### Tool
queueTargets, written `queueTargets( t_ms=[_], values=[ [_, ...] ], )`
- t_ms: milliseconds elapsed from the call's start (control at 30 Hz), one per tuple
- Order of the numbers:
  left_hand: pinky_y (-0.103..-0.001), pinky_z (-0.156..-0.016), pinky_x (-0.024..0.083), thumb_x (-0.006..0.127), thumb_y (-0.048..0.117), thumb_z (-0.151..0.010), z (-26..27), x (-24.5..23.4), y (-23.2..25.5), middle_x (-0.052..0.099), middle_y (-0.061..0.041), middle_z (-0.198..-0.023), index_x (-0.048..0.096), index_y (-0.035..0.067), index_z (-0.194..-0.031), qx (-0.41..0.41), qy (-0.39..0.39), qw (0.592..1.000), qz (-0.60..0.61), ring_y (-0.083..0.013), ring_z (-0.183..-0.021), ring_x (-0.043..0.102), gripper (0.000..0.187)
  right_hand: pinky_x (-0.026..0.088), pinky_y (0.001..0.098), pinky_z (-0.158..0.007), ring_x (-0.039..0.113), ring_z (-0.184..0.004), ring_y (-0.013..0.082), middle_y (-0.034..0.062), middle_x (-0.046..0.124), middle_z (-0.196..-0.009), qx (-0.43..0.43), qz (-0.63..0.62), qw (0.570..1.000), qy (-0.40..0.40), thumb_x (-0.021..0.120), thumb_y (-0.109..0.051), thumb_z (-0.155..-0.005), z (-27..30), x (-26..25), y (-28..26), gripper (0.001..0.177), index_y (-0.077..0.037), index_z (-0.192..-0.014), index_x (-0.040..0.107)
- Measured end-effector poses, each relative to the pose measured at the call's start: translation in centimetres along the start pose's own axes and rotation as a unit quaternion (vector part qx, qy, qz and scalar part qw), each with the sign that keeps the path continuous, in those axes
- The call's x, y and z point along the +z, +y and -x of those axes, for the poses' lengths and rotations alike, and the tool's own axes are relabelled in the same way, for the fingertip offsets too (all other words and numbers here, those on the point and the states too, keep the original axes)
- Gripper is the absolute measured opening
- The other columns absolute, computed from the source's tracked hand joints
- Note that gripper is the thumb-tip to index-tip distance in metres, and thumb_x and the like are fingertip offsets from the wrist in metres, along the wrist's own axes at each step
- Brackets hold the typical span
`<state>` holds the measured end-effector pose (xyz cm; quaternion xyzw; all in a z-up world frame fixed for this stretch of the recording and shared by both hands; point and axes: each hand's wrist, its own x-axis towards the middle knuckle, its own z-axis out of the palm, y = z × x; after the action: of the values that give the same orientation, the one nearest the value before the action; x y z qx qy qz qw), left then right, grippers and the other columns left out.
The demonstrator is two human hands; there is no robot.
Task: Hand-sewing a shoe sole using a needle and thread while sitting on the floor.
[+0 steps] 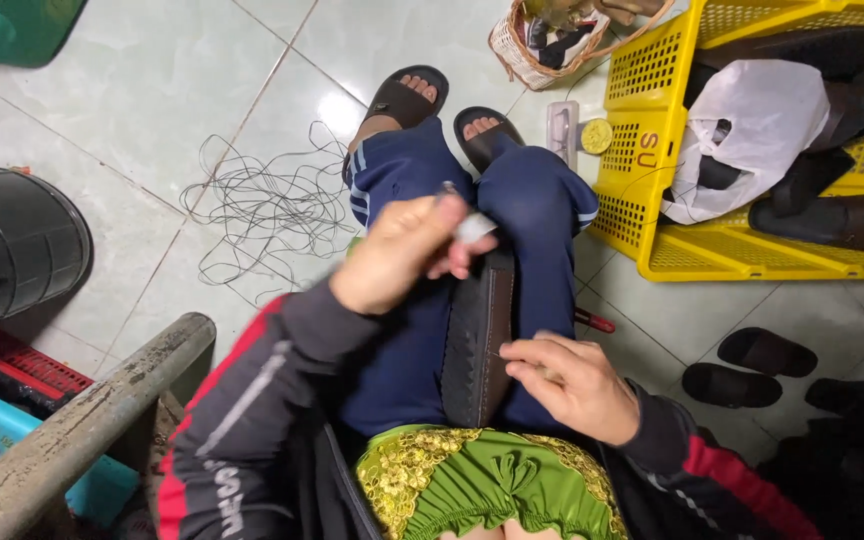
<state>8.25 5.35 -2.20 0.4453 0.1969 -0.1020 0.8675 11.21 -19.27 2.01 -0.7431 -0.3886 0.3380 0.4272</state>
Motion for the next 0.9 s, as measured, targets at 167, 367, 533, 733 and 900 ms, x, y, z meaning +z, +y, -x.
queueTargets(
  t_ms=[167, 367, 533, 733, 900],
  values=[
    [-0.037, -0.073, 0.049, 0.054, 0.004, -0.088, 3.5, -5.2, 2.3, 0.057, -0.017, -0.091, 0.062, -0.001, -0.080, 0.257, 0.089, 0.822, -0.500, -0.0334, -0.085, 0.059, 0.013, 0.055, 0.0389, -0.047, 0.068, -0.062, 0.0277, 0.0072, 0.061, -0.099, -0.074, 0.183, 0.980, 0.016, 0.053, -0.015, -0.090, 1.0, -1.3, -0.6, 0.037, -0.015, -0.126, 0.056],
    [-0.055, -0.102, 0.039, 0.060, 0.005, -0.077, 7.3, 1.4, 0.1, 0.040, -0.030, -0.133, 0.041, -0.004, -0.134, 0.319, 0.001, 0.836, -0.447, -0.0518, -0.123, 0.042, 0.060, 0.051, 0.0382, -0.045, 0.061, -0.054, 0.0286, 0.0022, 0.053, -0.082, -0.069, 0.287, 0.955, -0.019, 0.048, -0.019, -0.093, 1.0, -1.0, -0.8, 0.042, -0.024, -0.135, 0.053],
    [-0.051, -0.112, 0.032, 0.076, 0.024, -0.080, 8.0, 2.6, -2.4, 0.020, -0.026, -0.153, 0.025, 0.004, -0.147, 0.266, -0.053, 0.868, -0.415, -0.0443, -0.138, 0.029, 0.087, 0.048, 0.0335, -0.045, 0.060, -0.056, 0.0269, 0.0000, 0.054, -0.078, -0.078, 0.311, 0.947, -0.008, 0.049, -0.016, -0.093, 0.4, -1.4, -1.3, 0.039, -0.024, -0.130, 0.060],
    [-0.050, -0.111, 0.033, 0.079, 0.025, -0.077, 7.9, 2.5, -2.7, 0.018, -0.026, -0.153, 0.024, 0.002, -0.147, 0.233, -0.044, 0.877, -0.418, -0.0432, -0.137, 0.029, 0.092, 0.048, 0.0356, -0.044, 0.059, -0.056, 0.0295, 0.0020, 0.055, -0.075, -0.089, 0.302, 0.948, -0.036, 0.048, -0.013, -0.093, -0.1, -2.2, -1.7, 0.039, -0.021, -0.129, 0.060],
    [-0.045, -0.116, 0.034, 0.074, 0.034, -0.084, 7.9, 1.9, -2.5, 0.013, -0.022, -0.157, 0.015, 0.003, -0.149, 0.232, -0.075, 0.857, -0.454, -0.0403, -0.146, 0.025, 0.094, 0.043, 0.0309, -0.045, 0.047, -0.055, 0.0150, -0.0022, 0.036, -0.072, -0.109, 0.469, 0.874, -0.074, 0.058, -0.010, -0.087, 0.4, -2.6, -2.0, 0.056, -0.030, -0.138, 0.048]
  ],
)
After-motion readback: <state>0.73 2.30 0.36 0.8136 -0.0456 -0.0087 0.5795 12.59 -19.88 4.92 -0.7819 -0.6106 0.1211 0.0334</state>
